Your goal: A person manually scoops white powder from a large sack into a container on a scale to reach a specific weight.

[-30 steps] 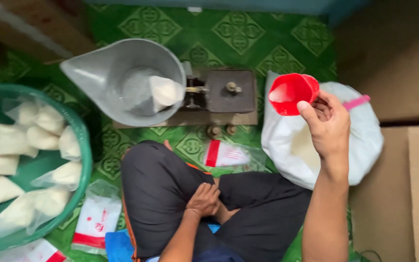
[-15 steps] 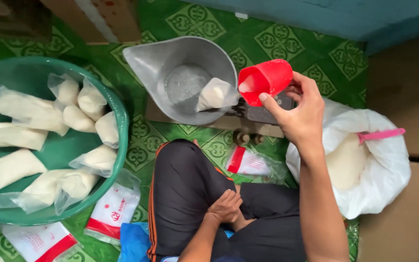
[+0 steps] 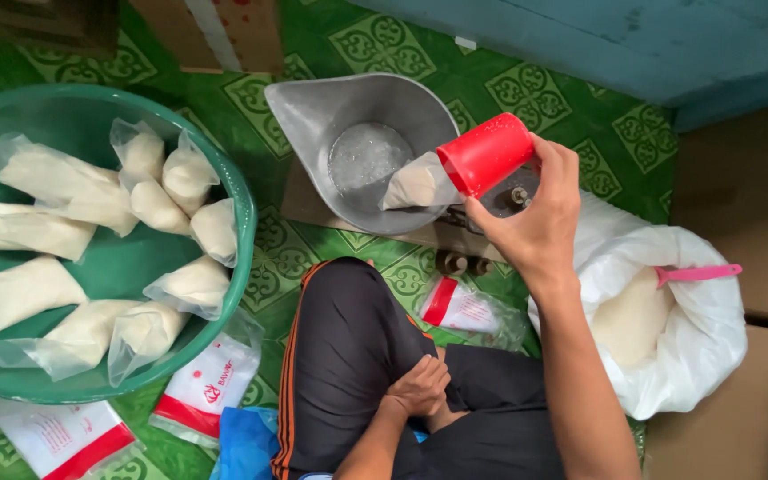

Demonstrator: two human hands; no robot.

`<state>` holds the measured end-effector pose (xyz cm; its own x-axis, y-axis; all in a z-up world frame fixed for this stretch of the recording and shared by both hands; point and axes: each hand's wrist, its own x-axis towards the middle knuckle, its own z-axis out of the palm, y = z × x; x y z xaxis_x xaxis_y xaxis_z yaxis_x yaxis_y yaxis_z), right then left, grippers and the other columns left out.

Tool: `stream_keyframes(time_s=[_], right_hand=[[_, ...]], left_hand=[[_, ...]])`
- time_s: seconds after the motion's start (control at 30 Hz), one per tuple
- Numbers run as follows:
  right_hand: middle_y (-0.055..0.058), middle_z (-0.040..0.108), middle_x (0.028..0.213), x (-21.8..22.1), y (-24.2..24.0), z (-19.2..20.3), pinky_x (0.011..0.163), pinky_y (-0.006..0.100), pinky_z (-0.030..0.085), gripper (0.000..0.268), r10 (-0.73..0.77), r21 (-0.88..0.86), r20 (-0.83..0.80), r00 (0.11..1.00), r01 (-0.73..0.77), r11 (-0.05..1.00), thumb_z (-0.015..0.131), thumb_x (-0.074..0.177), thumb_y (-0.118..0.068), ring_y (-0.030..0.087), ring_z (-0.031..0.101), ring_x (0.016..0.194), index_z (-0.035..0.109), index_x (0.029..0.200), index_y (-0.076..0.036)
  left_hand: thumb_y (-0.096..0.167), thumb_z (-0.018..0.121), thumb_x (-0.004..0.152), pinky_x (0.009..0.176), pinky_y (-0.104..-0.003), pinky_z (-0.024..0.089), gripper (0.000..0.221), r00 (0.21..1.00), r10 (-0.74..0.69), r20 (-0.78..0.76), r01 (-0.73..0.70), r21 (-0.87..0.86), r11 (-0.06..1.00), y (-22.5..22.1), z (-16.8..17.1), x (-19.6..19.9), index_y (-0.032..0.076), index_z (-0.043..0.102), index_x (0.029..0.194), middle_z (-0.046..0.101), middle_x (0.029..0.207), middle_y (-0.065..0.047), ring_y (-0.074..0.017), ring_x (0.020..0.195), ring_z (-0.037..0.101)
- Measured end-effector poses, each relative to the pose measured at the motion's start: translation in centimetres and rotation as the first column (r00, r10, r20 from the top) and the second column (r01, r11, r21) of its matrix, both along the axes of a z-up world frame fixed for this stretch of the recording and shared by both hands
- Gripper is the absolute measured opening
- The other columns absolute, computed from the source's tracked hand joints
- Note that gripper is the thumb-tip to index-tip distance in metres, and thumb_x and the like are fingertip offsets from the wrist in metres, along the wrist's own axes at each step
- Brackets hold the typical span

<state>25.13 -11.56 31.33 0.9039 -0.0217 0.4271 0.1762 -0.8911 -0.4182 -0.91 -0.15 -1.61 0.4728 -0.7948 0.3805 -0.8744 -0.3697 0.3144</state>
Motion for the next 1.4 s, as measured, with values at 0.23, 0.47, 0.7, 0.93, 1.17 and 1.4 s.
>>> stream_keyframes(time_s=[0.23, 0.47, 0.7, 0.93, 1.17, 1.4], right_hand=[[0.022, 0.049, 0.117, 0.0, 0.6, -0.5, 0.093, 0.040, 0.046, 0.074, 0.017, -0.031, 0.017, 1.000, -0.016, 0.999, 0.086, 0.071, -0.016, 0.034, 0.050, 0.109, 0.045, 0.129, 0.007], [0.023, 0.048, 0.121, -0.1, 0.7, -0.8, 0.095, 0.043, 0.046, 0.077, 0.013, -0.087, 0.022, 1.000, -0.011, 0.996, 0.085, 0.072, -0.017, 0.036, 0.049, 0.112, 0.043, 0.131, 0.007], [0.022, 0.048, 0.119, -0.2, 0.7, -0.6, 0.096, 0.042, 0.045, 0.075, 0.013, -0.039, 0.036, 0.999, -0.012, 0.999, 0.085, 0.072, -0.015, 0.035, 0.049, 0.111, 0.044, 0.130, 0.006], [0.015, 0.053, 0.115, -0.7, -1.3, -1.4, 0.088, 0.033, 0.053, 0.069, -0.150, 0.233, -0.131, 0.980, 0.177, 0.956, 0.087, 0.071, -0.027, 0.023, 0.057, 0.104, 0.053, 0.125, 0.002], [0.009, 0.063, 0.113, -3.5, -6.7, -2.8, 0.089, 0.025, 0.054, 0.061, -0.172, 0.686, -0.284, 0.943, 0.325, 0.651, 0.078, 0.076, -0.020, 0.014, 0.062, 0.097, 0.053, 0.128, -0.001], [0.008, 0.063, 0.113, -10.1, -13.9, -2.3, 0.089, 0.027, 0.053, 0.058, -0.289, 0.714, -0.345, 0.893, 0.450, 0.537, 0.073, 0.080, -0.021, 0.016, 0.060, 0.102, 0.054, 0.131, -0.002]], left_hand=[[0.029, 0.054, 0.079, 0.097, -0.037, 0.040, 0.021, 1.000, -0.001, -0.019, 0.000, -0.035, 0.999, 0.1, 0.5, 0.3, 0.010, 0.062, 0.085, 0.058, 0.088, -0.009, -0.0267, 0.084, 0.053], [0.028, 0.052, 0.080, 0.098, -0.037, 0.039, 0.021, 1.000, 0.004, -0.018, -0.004, -0.038, 0.999, 0.0, 0.4, 0.2, 0.010, 0.062, 0.084, 0.058, 0.088, -0.009, -0.0269, 0.085, 0.053], [0.029, 0.051, 0.082, 0.098, -0.037, 0.039, 0.021, 1.000, -0.002, -0.008, 0.002, -0.017, 1.000, 0.1, 0.5, 0.3, 0.011, 0.063, 0.084, 0.058, 0.087, -0.008, -0.0263, 0.084, 0.052], [0.029, 0.051, 0.081, 0.097, -0.038, 0.040, 0.022, 1.000, 0.007, 0.011, -0.007, 0.006, 1.000, 0.2, 0.7, 0.3, 0.011, 0.062, 0.084, 0.057, 0.087, -0.009, -0.0271, 0.082, 0.051], [0.027, 0.053, 0.075, 0.098, -0.039, 0.039, 0.025, 1.000, -0.017, -0.023, 0.017, 0.021, 1.000, 0.1, 0.4, 0.2, 0.009, 0.064, 0.089, 0.059, 0.092, -0.011, -0.0298, 0.085, 0.053], [0.030, 0.058, 0.066, 0.091, -0.039, 0.040, 0.025, 0.999, -0.015, -0.038, 0.018, 0.069, 0.997, 0.2, 1.3, 0.6, 0.013, 0.059, 0.085, 0.057, 0.090, -0.010, -0.0301, 0.082, 0.050]])
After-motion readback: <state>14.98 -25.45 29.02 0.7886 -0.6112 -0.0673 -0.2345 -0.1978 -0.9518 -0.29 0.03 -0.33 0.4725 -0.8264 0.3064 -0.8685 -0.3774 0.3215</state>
